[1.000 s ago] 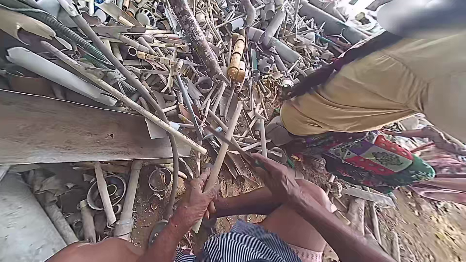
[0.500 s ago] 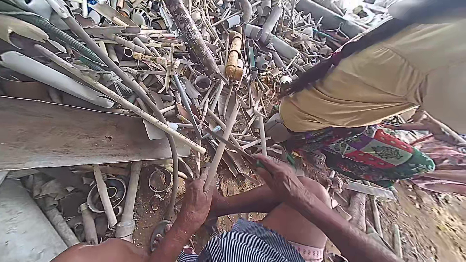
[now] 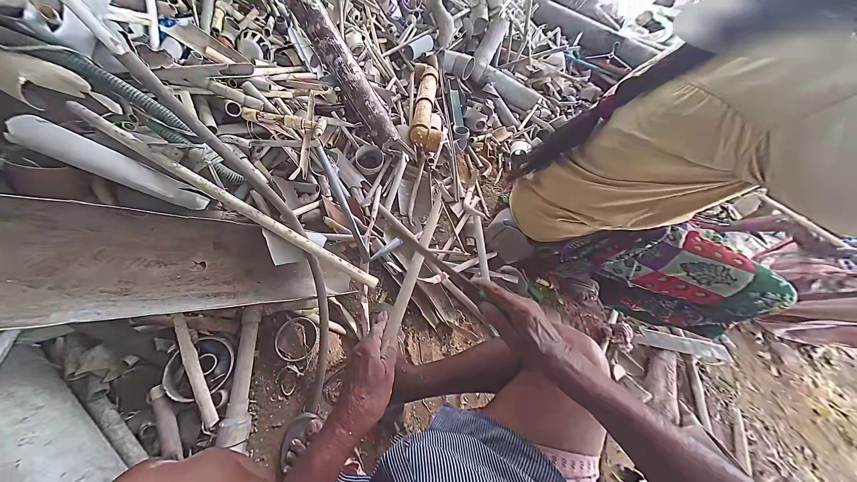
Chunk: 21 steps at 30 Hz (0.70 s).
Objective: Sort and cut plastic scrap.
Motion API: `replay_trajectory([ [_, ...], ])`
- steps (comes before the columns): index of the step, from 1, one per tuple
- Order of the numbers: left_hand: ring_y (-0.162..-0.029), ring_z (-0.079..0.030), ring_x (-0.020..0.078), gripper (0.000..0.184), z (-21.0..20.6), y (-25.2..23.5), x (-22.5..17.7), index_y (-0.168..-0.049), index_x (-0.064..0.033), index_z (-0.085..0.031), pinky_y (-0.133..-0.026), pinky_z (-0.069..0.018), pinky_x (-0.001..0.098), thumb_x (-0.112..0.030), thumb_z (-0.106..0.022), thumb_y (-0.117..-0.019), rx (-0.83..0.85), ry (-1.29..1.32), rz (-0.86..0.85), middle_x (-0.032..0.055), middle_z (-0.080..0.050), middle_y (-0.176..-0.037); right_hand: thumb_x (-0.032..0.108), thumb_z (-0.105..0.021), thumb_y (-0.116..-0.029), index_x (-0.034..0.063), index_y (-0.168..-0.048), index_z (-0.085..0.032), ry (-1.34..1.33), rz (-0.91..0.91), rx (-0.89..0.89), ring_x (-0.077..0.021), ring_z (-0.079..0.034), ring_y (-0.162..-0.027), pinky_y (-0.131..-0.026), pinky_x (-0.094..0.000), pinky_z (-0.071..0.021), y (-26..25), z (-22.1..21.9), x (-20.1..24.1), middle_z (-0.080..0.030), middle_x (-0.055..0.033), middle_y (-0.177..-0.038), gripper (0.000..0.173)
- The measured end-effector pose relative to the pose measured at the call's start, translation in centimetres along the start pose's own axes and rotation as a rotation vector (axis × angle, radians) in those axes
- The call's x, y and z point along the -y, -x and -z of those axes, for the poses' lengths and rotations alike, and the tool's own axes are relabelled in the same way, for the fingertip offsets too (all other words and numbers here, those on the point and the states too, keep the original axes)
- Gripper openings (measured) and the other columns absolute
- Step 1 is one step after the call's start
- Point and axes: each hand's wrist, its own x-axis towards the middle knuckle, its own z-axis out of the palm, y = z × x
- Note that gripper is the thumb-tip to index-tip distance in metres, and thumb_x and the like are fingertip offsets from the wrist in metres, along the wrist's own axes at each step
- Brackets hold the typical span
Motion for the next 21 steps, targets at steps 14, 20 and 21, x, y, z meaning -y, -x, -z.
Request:
replay_trajectory([
  [14,-0.091,-0.065,0.0231,0.042,-0.3,-0.2,0.2,-0.139,0.004,-0.051,-0.085,-0.0531,0.0389,-0.011,-0.061,-0.1013,0.151,0.111,0.055,0.0193,-0.065,-0.113,0.029,-0.045,-0.1045,0.0032,-0.135,-0.063,-0.007,-0.089,-0.014,-0.0273,-0.067,-0.07,-0.066,-0.0471,-0.0542,0.2,0.4,-1.6,-0.071,-0.0162,-0.089,0.044],
  [20,-0.061,-0.052,0.0075,0.03,-0.5,1.3,-0.6,-0.129,0.0013,-0.06,-0.059,-0.0472,0.0246,-0.009,-0.059,-0.1009,0.217,0.227,-0.007,0.0042,-0.061,-0.084,0.022,-0.048,-0.1046,-0.0015,-0.132,-0.063,0.124,-0.084,0.009,-0.0419,-0.072,-0.082,-0.072,-0.0573,-0.0566,-0.2,-1.3,-4.0,-0.072,-0.0236,-0.095,0.039],
  [21,-0.058,-0.05,0.0073,0.029,-0.7,1.3,-0.4,-0.128,0.0016,-0.06,-0.057,-0.0459,0.0242,-0.009,-0.058,-0.1016,0.256,0.242,0.009,0.0033,-0.058,-0.08,0.024,-0.044,-0.1085,0.0003,-0.137,-0.058,0.164,-0.271,0.065,-0.0468,-0.07,-0.093,-0.082,-0.0616,-0.0528,-2.3,0.6,-6.3,-0.071,-0.0274,-0.101,0.04],
])
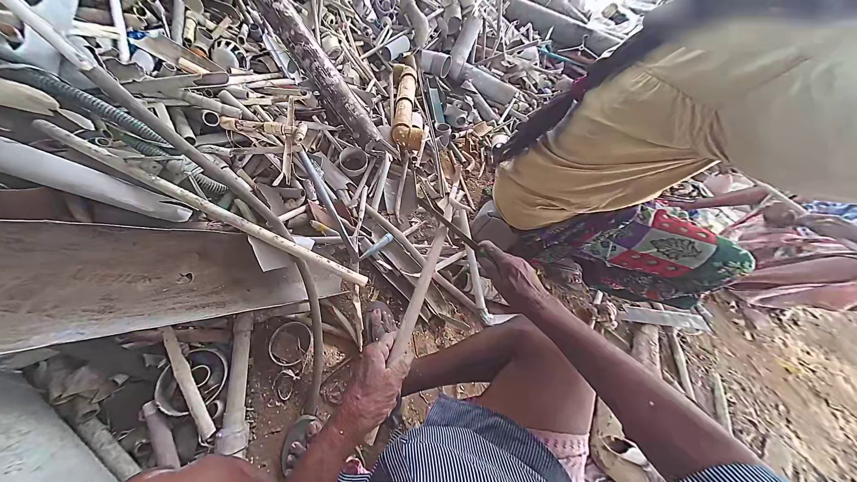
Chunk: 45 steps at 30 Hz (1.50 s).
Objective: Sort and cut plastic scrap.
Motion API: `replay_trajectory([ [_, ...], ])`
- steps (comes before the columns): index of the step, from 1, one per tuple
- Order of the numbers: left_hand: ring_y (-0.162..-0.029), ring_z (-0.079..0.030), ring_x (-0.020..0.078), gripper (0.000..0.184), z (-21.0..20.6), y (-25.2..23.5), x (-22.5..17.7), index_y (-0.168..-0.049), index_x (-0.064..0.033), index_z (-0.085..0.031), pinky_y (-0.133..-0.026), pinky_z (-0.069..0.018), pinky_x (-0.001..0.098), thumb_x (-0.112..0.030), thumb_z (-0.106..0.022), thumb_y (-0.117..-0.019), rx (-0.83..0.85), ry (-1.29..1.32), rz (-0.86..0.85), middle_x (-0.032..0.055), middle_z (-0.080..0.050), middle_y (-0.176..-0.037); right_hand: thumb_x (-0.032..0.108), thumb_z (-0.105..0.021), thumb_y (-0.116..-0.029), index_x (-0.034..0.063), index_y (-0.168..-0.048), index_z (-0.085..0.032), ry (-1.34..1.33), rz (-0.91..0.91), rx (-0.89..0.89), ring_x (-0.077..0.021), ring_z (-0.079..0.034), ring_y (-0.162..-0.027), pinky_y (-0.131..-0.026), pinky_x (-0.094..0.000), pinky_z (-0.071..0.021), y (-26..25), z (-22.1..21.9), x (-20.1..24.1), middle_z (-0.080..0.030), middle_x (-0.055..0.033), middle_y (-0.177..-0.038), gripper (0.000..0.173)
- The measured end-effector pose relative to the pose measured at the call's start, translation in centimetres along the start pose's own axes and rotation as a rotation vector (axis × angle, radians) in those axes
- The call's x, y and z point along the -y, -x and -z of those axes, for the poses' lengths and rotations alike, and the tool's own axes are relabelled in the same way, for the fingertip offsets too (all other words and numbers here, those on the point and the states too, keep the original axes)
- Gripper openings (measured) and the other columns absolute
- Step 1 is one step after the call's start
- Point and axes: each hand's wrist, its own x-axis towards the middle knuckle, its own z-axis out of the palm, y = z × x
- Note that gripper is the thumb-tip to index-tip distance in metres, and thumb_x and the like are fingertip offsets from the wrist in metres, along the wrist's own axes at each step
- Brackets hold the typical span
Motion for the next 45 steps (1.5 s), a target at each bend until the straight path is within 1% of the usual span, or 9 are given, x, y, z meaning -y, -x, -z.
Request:
replay_trajectory([
  [3,-0.054,-0.048,0.0061,0.028,0.1,-0.1,-0.2,-0.128,0.0002,-0.059,-0.052,-0.0437,0.0226,-0.009,-0.058,-0.1015,0.055,0.021,0.005,0.0013,-0.057,-0.078,0.024,-0.042,-0.1109,0.0004,-0.139,-0.057,-0.063,-0.27,-0.068,-0.0478,-0.066,-0.105,-0.093,-0.0636,-0.0464,-3.9,4.0,-3.1,-0.068,-0.0317,-0.108,0.039],
  [9,-0.052,-0.048,0.0037,0.027,0.7,-0.1,-0.3,-0.127,0.0,-0.059,-0.049,-0.0426,0.0198,-0.005,-0.057,-0.1008,0.021,0.095,-0.02,0.0,-0.057,-0.076,0.03,-0.049,-0.1012,0.0027,-0.123,-0.07,-0.09,0.381,-0.185,-0.0261,-0.071,-0.066,-0.058,-0.0433,-0.0576,7.3,0.0,5.6,-0.072,-0.0133,-0.083,0.04],
  [12,-0.081,-0.064,0.0154,0.037,0.3,0.3,-0.2,-0.133,-0.0002,-0.061,-0.078,-0.0534,0.0336,-0.011,-0.063,-0.0982,-0.092,-0.138,-0.072,0.0119,-0.069,-0.102,0.024,-0.053,-0.1008,0.0021,-0.125,-0.068,0.007,0.339,-0.125,-0.0351,-0.071,-0.068,-0.058,-0.0503,-0.0573,6.2,-1.0,5.1,-0.07,-0.0177,-0.083,0.036],
  [16,-0.112,-0.067,0.0327,0.042,-0.4,0.0,0.2,-0.137,0.0048,-0.058,-0.103,-0.0491,0.045,-0.01,-0.065,-0.0984,-0.148,-0.362,-0.06,0.0237,-0.068,-0.121,0.027,-0.039,-0.1113,0.0039,-0.144,-0.053,0.138,-0.218,0.074,-0.0482,-0.067,-0.106,-0.091,-0.0623,-0.0487,-2.0,3.6,-0.9,-0.069,-0.0293,-0.111,0.042],
  [19,-0.119,-0.064,0.0359,0.043,0.6,0.1,-0.5,-0.138,0.0066,-0.057,-0.108,-0.0455,0.0463,-0.013,-0.063,-0.1006,-0.189,-0.41,-0.055,0.0262,-0.066,-0.126,0.026,-0.042,-0.1092,0.0008,-0.142,-0.056,0.047,-0.129,-0.048,-0.0483,-0.069,-0.095,-0.084,-0.0635,-0.0499,-1.1,3.9,0.0,-0.07,-0.0297,-0.102,0.043],
  [25,-0.099,-0.07,0.0367,0.034,0.0,0.7,-0.2,-0.123,0.0077,-0.065,-0.094,-0.053,0.0491,-0.02,-0.054,-0.1063,-0.285,-0.411,-0.148,0.0257,-0.07,-0.105,0.024,-0.053,-0.0982,0.0032,-0.122,-0.069,0.009,0.411,-0.058,-0.0323,-0.071,-0.064,-0.055,-0.0478,-0.0569,8.7,-2.5,7.0,-0.07,-0.0153,-0.081,0.036],
  [31,-0.109,-0.068,0.0353,0.034,-0.6,0.6,-0.1,-0.127,0.0058,-0.065,-0.101,-0.0501,0.0473,-0.017,-0.061,-0.1023,-0.231,-0.453,-0.106,0.0243,-0.07,-0.114,0.027,-0.038,-0.112,0.0031,-0.143,-0.053,0.115,-0.222,0.047,-0.0494,-0.066,-0.106,-0.091,-0.0634,-0.0479,-1.6,4.6,0.2,-0.068,-0.0306,-0.11,0.042],
  [40,-0.08,-0.066,0.0264,0.037,0.1,0.2,-0.1,-0.131,0.0035,-0.052,-0.077,-0.0564,0.0425,-0.018,-0.062,-0.1021,-0.123,-0.269,0.045,0.0184,-0.064,-0.1,0.023,-0.051,-0.0991,0.003,-0.124,-0.069,-0.051,0.385,-0.052,-0.0316,-0.071,-0.066,-0.057,-0.0477,-0.0574,8.9,-3.5,6.5,-0.07,-0.015,-0.081,0.037],
  [45,-0.097,-0.067,0.0318,0.04,-0.7,-0.2,0.3,-0.136,0.0024,-0.052,-0.09,-0.0531,0.0476,-0.019,-0.06,-0.1034,-0.067,-0.338,0.091,0.0221,-0.065,-0.111,0.027,-0.039,-0.1114,0.0024,-0.144,-0.052,0.013,-0.258,0.079,-0.0475,-0.066,-0.107,-0.094,-0.0623,-0.0474,-1.5,2.0,-1.5,-0.068,-0.0303,-0.112,0.043],
])
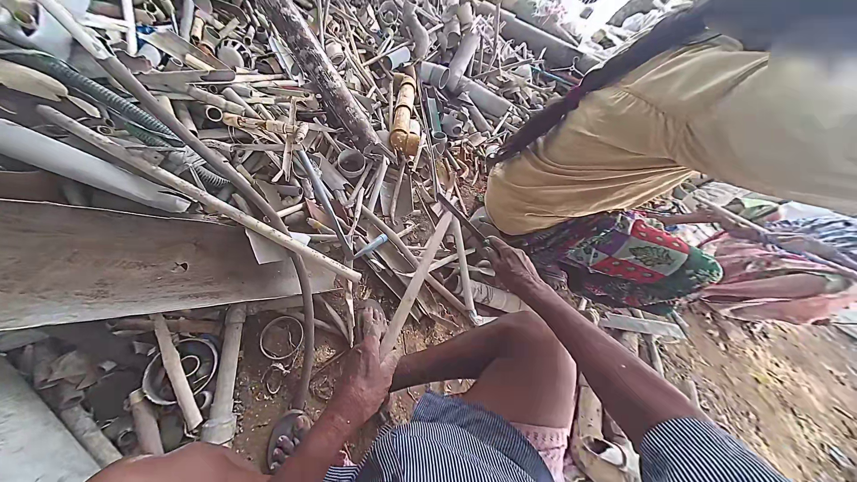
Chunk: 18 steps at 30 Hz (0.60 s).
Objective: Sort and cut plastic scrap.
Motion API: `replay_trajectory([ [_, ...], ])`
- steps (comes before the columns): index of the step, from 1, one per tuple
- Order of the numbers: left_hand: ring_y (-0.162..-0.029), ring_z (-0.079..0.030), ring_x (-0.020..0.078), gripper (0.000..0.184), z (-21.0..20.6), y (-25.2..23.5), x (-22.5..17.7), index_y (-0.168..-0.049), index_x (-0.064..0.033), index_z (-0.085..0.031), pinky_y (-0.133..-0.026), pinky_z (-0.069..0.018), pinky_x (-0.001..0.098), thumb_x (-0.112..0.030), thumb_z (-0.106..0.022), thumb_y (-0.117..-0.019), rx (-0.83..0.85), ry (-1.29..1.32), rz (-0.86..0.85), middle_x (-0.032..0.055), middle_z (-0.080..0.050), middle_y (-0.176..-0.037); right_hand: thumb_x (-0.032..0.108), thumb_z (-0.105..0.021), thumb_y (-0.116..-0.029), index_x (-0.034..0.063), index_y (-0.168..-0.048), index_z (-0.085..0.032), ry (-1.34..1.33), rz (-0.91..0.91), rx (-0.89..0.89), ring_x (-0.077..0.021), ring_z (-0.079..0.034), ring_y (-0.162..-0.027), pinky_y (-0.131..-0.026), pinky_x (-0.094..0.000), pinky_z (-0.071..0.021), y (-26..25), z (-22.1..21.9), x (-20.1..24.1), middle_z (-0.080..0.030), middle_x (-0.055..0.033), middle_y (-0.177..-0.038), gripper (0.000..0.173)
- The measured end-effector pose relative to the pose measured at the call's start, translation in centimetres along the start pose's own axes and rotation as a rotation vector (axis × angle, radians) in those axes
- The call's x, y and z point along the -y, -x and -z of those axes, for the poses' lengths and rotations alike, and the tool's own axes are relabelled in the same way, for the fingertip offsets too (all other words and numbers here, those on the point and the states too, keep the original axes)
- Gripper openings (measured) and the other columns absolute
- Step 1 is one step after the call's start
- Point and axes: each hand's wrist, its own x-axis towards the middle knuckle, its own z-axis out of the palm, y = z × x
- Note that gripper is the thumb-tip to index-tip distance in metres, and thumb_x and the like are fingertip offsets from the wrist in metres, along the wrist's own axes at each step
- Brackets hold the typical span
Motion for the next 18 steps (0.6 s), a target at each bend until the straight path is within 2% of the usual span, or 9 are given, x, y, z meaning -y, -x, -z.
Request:
replay_trajectory([
  [2,-0.107,-0.066,0.036,0.04,0.5,0.1,-0.4,-0.135,0.0058,-0.054,-0.098,-0.0496,0.0499,-0.018,-0.06,-0.1036,-0.054,-0.027,-0.006,0.0257,-0.065,-0.116,0.026,-0.04,-0.1105,0.0005,-0.144,-0.053,-0.078,0.041,-0.101,-0.0444,-0.067,-0.101,-0.09,-0.0599,-0.0486,0.1,1.0,0.3,-0.069,-0.0293,-0.108,0.044],
  [4,-0.102,-0.066,0.036,0.038,0.7,0.3,-0.4,-0.132,0.0077,-0.056,-0.095,-0.0505,0.0491,-0.018,-0.059,-0.1042,-0.087,-0.033,-0.01,0.026,-0.066,-0.111,0.024,-0.044,-0.1064,-0.003,-0.138,-0.059,-0.167,0.255,-0.174,-0.0382,-0.069,-0.083,-0.077,-0.0558,-0.0528,4.5,-0.6,2.1,-0.07,-0.0245,-0.095,0.044],
  [6,-0.1,-0.066,0.0342,0.037,0.7,0.3,-0.3,-0.13,0.0073,-0.057,-0.094,-0.0506,0.0482,-0.019,-0.058,-0.1048,-0.069,-0.018,-0.03,0.0246,-0.067,-0.109,0.024,-0.05,-0.103,-0.001,-0.13,-0.065,-0.141,0.502,-0.141,-0.0357,-0.072,-0.076,-0.069,-0.0537,-0.0573,9.6,-3.1,4.2,-0.073,-0.0204,-0.093,0.04],
  [8,-0.095,-0.067,0.032,0.036,0.5,0.5,-0.3,-0.127,0.0063,-0.06,-0.09,-0.0516,0.048,-0.022,-0.058,-0.1044,-0.067,0.008,-0.069,0.0225,-0.067,-0.103,0.025,-0.054,-0.0994,0.0031,-0.125,-0.069,-0.067,0.676,-0.146,-0.0336,-0.071,-0.068,-0.059,-0.0493,-0.0576,11.6,-5.3,5.0,-0.071,-0.017,-0.084,0.037],
  [9,-0.089,-0.065,0.0291,0.034,0.3,0.7,-0.2,-0.124,0.0056,-0.061,-0.085,-0.0519,0.0461,-0.021,-0.059,-0.104,-0.07,0.021,-0.087,0.0198,-0.067,-0.097,0.024,-0.053,-0.0995,0.0022,-0.125,-0.068,-0.066,0.674,-0.16,-0.0338,-0.071,-0.068,-0.059,-0.0494,-0.0575,10.8,-5.7,4.7,-0.07,-0.0171,-0.084,0.037],
  [11,-0.081,-0.062,0.0252,0.03,-0.1,1.0,-0.1,-0.121,0.0045,-0.061,-0.079,-0.0514,0.0427,-0.019,-0.059,-0.1036,-0.054,0.02,-0.085,0.0163,-0.064,-0.091,0.021,-0.048,-0.1041,-0.0023,-0.132,-0.063,-0.073,0.451,-0.137,-0.0401,-0.072,-0.083,-0.072,-0.0557,-0.0568,6.7,-4.4,2.9,-0.072,-0.023,-0.095,0.039],
  [14,-0.094,-0.067,0.0331,0.033,-0.7,1.2,-0.4,-0.127,0.0044,-0.062,-0.089,-0.0522,0.0487,-0.018,-0.06,-0.1029,-0.045,-0.075,-0.075,0.022,-0.069,-0.101,0.028,-0.039,-0.1115,0.0038,-0.142,-0.054,-0.007,-0.039,-0.038,-0.0459,-0.065,-0.11,-0.095,-0.0617,-0.047,-0.8,0.9,-0.4,-0.068,-0.0286,-0.114,0.042],
  [16,-0.099,-0.068,0.0362,0.039,-0.2,1.4,-0.8,-0.132,0.0053,-0.06,-0.093,-0.0512,0.0504,-0.02,-0.06,-0.1034,-0.12,-0.082,-0.073,0.0245,-0.069,-0.106,0.026,-0.042,-0.1108,0.0025,-0.143,-0.055,-0.094,-0.017,-0.154,-0.0462,-0.066,-0.106,-0.094,-0.0622,-0.0471,-0.9,2.2,-0.4,-0.068,-0.0302,-0.111,0.041],
  [18,-0.1,-0.067,0.0377,0.043,0.1,1.5,-0.3,-0.136,0.0073,-0.056,-0.094,-0.0507,0.052,-0.024,-0.053,-0.1069,-0.146,-0.048,-0.086,0.0265,-0.068,-0.108,0.026,-0.044,-0.1076,-0.0013,-0.137,-0.059,-0.155,0.197,-0.263,-0.0394,-0.068,-0.084,-0.077,-0.0569,-0.0514,3.0,1.1,1.0,-0.07,-0.0253,-0.094,0.043],
])
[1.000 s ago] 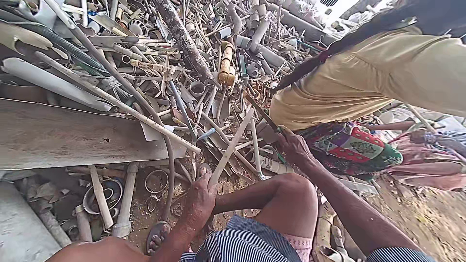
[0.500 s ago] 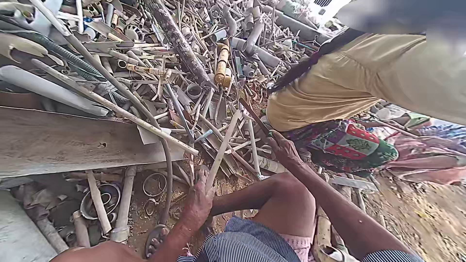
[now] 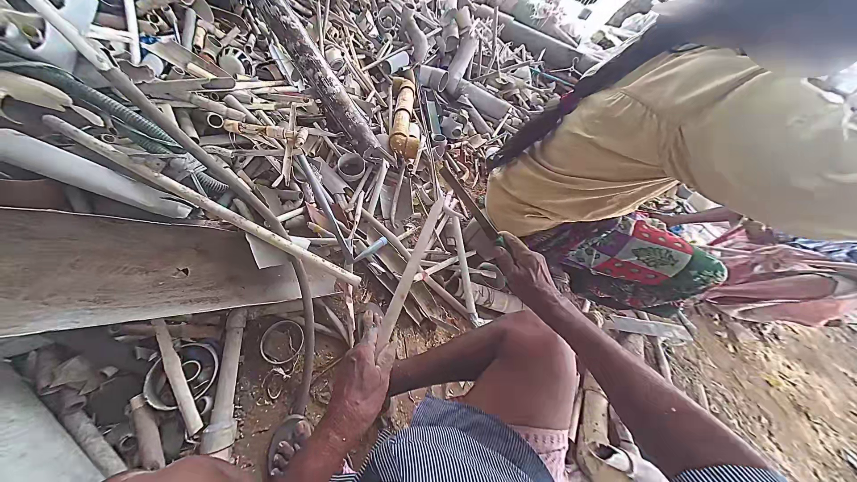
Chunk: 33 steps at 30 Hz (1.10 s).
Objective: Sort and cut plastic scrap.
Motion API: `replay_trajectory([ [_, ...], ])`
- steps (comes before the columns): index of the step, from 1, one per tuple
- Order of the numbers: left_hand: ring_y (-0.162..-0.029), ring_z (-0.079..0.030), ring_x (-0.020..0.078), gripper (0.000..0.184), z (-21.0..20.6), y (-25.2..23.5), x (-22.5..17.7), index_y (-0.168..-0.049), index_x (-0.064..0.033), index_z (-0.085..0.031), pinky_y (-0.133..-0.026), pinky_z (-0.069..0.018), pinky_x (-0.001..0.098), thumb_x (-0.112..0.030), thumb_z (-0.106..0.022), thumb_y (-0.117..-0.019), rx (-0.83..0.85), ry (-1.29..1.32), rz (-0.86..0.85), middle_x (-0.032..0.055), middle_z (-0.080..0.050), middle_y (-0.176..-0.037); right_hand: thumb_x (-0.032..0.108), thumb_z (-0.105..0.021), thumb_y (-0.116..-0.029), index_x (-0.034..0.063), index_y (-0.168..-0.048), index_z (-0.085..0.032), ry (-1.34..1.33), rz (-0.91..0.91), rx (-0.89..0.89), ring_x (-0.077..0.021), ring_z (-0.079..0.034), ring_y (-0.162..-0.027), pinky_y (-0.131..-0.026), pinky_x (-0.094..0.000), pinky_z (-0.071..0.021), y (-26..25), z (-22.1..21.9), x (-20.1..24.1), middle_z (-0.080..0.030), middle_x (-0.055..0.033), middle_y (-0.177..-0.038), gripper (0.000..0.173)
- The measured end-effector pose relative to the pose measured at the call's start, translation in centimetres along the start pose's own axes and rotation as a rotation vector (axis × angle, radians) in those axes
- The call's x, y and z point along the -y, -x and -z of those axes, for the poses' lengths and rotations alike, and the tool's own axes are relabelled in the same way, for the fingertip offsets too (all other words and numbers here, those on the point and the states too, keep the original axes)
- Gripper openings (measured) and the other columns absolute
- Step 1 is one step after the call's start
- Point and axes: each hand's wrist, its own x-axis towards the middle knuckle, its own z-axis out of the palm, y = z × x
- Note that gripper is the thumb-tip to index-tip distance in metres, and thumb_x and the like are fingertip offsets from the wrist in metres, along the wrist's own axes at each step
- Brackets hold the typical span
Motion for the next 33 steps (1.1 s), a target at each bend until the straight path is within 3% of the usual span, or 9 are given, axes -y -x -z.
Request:
replay_trajectory([
  [5,-0.084,-0.068,0.0306,0.035,-0.6,0.1,0.5,-0.127,0.0071,-0.063,-0.083,-0.0546,0.0461,-0.018,-0.049,-0.1073,-0.096,0.023,-0.154,0.0216,-0.069,-0.095,0.026,-0.052,-0.0973,0.0026,-0.12,-0.071,0.054,0.476,0.006,-0.0294,-0.07,-0.064,-0.056,-0.0444,-0.0572,8.3,-4.2,4.2,-0.07,-0.0137,-0.08,0.037],
  [11,-0.09,-0.07,0.0342,0.032,-1.5,0.2,0.7,-0.125,0.0079,-0.065,-0.087,-0.054,0.0484,-0.015,-0.055,-0.1045,-0.13,0.012,-0.156,0.0239,-0.071,-0.098,0.026,-0.039,-0.1115,0.0019,-0.142,-0.054,0.137,-0.247,0.112,-0.0482,-0.065,-0.108,-0.093,-0.0635,-0.0465,-3.1,0.8,-2.9,-0.068,-0.0308,-0.111,0.041],
  [14,-0.086,-0.068,0.0308,0.032,-0.9,0.0,1.3,-0.125,0.0078,-0.065,-0.085,-0.0541,0.0463,-0.015,-0.054,-0.1051,-0.154,0.066,-0.133,0.0228,-0.07,-0.098,0.024,-0.043,-0.1084,-0.0023,-0.14,-0.057,-0.004,-0.076,-0.062,-0.0409,-0.068,-0.087,-0.081,-0.0575,-0.0508,-0.2,0.9,-1.3,-0.07,-0.0274,-0.098,0.043],
  [18,-0.075,-0.063,0.0219,0.031,-0.3,-0.4,1.4,-0.122,0.0052,-0.066,-0.075,-0.0528,0.0404,-0.018,-0.051,-0.107,-0.017,0.136,-0.086,0.0153,-0.067,-0.087,0.025,-0.054,-0.0989,0.0026,-0.123,-0.07,0.023,0.381,-0.006,-0.0311,-0.071,-0.066,-0.056,-0.0476,-0.057,8.1,-3.3,3.2,-0.072,-0.0156,-0.085,0.037],
  [20,-0.061,-0.053,0.0115,0.028,-0.3,-0.4,1.6,-0.114,0.0019,-0.065,-0.061,-0.0476,0.03,-0.019,-0.048,-0.1064,0.047,0.228,-0.092,0.0041,-0.057,-0.074,0.026,-0.055,-0.0967,0.005,-0.121,-0.071,0.056,0.481,-0.022,-0.0291,-0.069,-0.061,-0.051,-0.0435,-0.0552,8.5,-5.1,3.6,-0.069,-0.0131,-0.078,0.036],
  [24,-0.053,-0.045,0.0055,0.023,-0.5,-0.2,1.5,-0.112,0.0002,-0.063,-0.052,-0.0419,0.0225,-0.015,-0.047,-0.1073,0.115,0.33,-0.042,-0.0021,-0.049,-0.069,0.025,-0.043,-0.1095,0.0009,-0.143,-0.055,0.117,-0.101,0.138,-0.0482,-0.068,-0.1,-0.087,-0.0631,-0.0502,0.5,-1.7,-1.2,-0.07,-0.0294,-0.107,0.043],
  [26,-0.058,-0.048,0.0085,0.027,-0.3,-0.3,1.6,-0.115,0.0005,-0.065,-0.058,-0.0443,0.0276,-0.019,-0.049,-0.1056,0.091,0.278,-0.094,0.0006,-0.054,-0.072,0.026,-0.042,-0.1106,0.0024,-0.146,-0.053,0.039,-0.274,0.097,-0.0437,-0.067,-0.103,-0.093,-0.0598,-0.0477,-2.4,0.5,-3.4,-0.069,-0.0287,-0.111,0.043],
  [30,-0.058,-0.047,0.0061,0.028,0.7,0.0,1.7,-0.119,0.003,-0.063,-0.058,-0.0433,0.025,-0.015,-0.047,-0.1047,0.03,0.283,-0.123,-0.0009,-0.052,-0.072,0.017,-0.041,-0.1078,-0.0008,-0.132,-0.054,-0.554,-0.319,-0.07,-0.0019,-0.049,-0.05,-0.049,-0.0189,-0.0449,1.5,-0.3,-2.0,-0.054,0.004,-0.069,0.033],
  [33,-0.058,-0.046,0.0025,0.028,1.6,0.6,0.7,-0.118,0.004,-0.063,-0.057,-0.0425,0.0214,-0.014,-0.047,-0.1025,0.049,0.274,-0.14,-0.0035,-0.051,-0.071,0.017,-0.037,-0.1078,0.003,-0.13,-0.054,-0.908,-0.41,0.006,-0.0022,-0.048,-0.044,-0.041,-0.018,-0.0441,4.8,-2.5,-0.4,-0.055,0.0062,-0.066,0.031],
])
